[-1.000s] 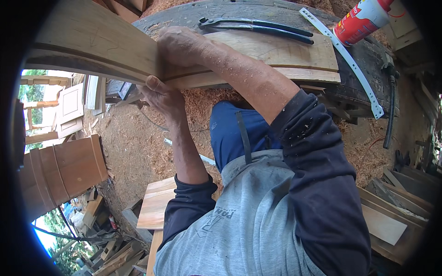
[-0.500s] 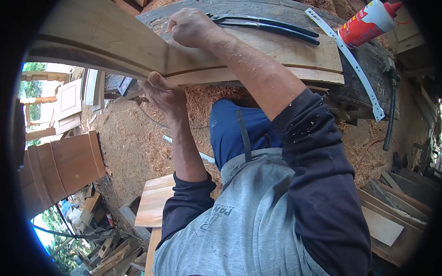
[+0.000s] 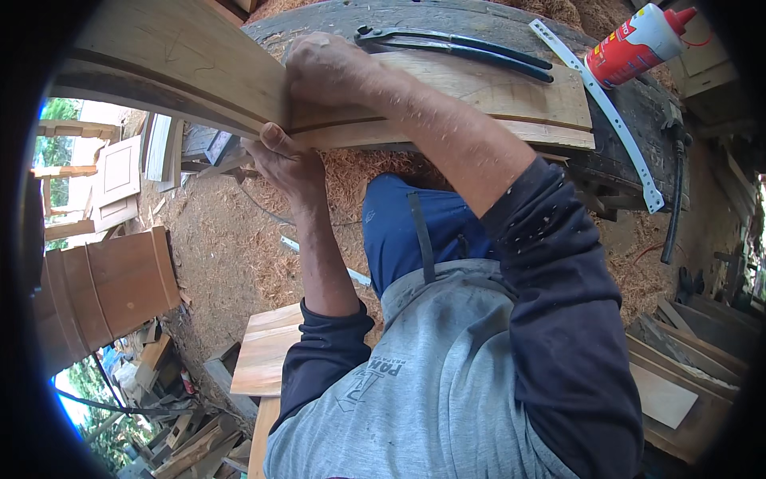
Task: The person assembles wooden frame components by applying glue, using a nail gun to join pieces, checking alignment with a square, and securing joins with a hammer and pliers.
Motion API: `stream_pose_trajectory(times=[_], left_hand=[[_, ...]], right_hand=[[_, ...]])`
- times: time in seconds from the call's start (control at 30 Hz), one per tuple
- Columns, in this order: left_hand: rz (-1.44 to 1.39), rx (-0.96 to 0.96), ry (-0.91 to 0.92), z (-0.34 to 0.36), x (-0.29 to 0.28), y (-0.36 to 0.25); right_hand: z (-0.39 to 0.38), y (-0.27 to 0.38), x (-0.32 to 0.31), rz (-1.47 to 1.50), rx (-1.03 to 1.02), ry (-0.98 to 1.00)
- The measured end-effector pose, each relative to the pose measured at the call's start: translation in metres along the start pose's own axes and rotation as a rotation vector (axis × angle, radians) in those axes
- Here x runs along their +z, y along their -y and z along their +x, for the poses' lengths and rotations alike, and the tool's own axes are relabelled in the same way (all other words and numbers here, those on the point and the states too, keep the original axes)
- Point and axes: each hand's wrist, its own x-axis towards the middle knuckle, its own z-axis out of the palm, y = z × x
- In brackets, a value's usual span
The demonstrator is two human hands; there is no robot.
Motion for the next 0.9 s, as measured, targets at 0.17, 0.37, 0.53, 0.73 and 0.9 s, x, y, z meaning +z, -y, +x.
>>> stream_pose_trajectory(times=[0.17, 0.37, 0.53, 0.73, 0.9], left_hand=[[-0.021, 0.028, 0.025, 0.0, -0.003, -0.003], [-0.052, 0.031, -0.026, 0.001, -0.001, -0.01], [-0.021, -0.072, -0.02, 0.0, -0.001, -0.011], [-0.013, -0.075, -0.055, -0.001, 0.0, -0.005], [0.005, -0.05, 0.016, 0.001, -0.004, -0.007]], right_hand=[[0.022, -0.036, -0.059, -0.128, 0.101, -0.271], [-0.024, 0.018, -0.019, 0.079, 0.189, -0.122], [-0.025, 0.029, 0.001, 0.042, 0.188, -0.14], [-0.02, 0.034, 0.009, 0.014, 0.195, -0.188], [-0.018, 0.046, 0.005, 0.035, 0.366, -0.149]])
